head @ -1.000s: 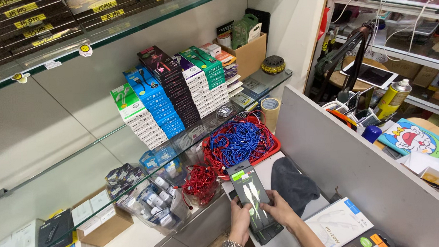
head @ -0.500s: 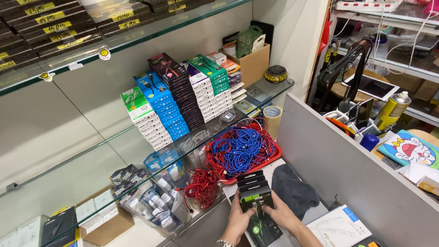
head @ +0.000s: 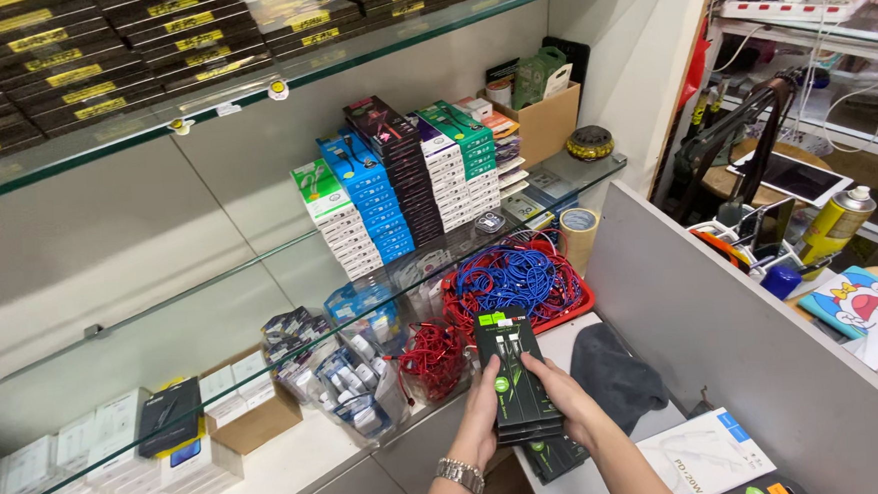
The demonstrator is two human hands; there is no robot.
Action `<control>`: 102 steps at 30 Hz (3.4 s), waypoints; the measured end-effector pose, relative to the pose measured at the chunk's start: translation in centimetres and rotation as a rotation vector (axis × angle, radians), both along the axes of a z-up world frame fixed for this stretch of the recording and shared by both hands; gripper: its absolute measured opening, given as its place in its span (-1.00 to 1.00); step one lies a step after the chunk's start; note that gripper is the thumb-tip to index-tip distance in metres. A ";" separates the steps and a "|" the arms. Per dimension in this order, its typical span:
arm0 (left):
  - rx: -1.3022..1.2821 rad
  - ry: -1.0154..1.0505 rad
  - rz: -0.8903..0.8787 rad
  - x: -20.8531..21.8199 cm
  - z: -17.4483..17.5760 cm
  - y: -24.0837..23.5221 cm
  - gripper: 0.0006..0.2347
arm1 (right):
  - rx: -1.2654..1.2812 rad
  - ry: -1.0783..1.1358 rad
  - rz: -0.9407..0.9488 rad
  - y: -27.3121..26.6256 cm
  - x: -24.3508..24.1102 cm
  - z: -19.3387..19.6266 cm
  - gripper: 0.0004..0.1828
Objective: The person wipes several small product boxes with a dark cloth and then stacks them on a glass shelf. The person also picks up and places down various boxes and cables on the counter and shelves.
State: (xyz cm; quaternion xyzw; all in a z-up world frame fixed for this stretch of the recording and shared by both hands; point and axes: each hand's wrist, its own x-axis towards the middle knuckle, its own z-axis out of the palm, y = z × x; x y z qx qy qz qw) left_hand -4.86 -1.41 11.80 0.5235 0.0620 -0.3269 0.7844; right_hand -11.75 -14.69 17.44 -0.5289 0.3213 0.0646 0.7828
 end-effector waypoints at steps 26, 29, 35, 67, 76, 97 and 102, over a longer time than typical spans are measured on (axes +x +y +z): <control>-0.071 -0.167 0.309 0.1 10.5 36.0 -0.62 | 0.107 -0.311 0.136 34.0 4.3 5.8 -0.45; -0.027 -0.215 0.358 0.2 11.1 41.9 -0.65 | 0.111 -0.306 0.161 39.7 5.0 6.3 -0.42; -0.072 -0.226 0.472 0.3 12.3 51.8 -0.65 | 0.153 -0.410 0.248 49.3 5.8 6.4 -0.31; 0.232 -0.478 1.225 13.6 13.9 76.6 -0.64 | 0.117 -0.408 0.558 79.3 27.3 7.9 -0.14; 0.837 -0.763 1.355 15.6 8.9 81.8 -0.53 | 0.101 -0.495 0.444 88.7 33.2 6.5 -0.20; 0.130 -0.419 1.034 20.8 10.5 88.2 -0.64 | 0.060 -0.452 0.544 93.0 35.2 8.4 -0.26; 0.166 -0.384 1.007 20.7 10.8 88.5 -0.65 | 0.059 -0.485 0.570 93.0 35.2 7.8 -0.17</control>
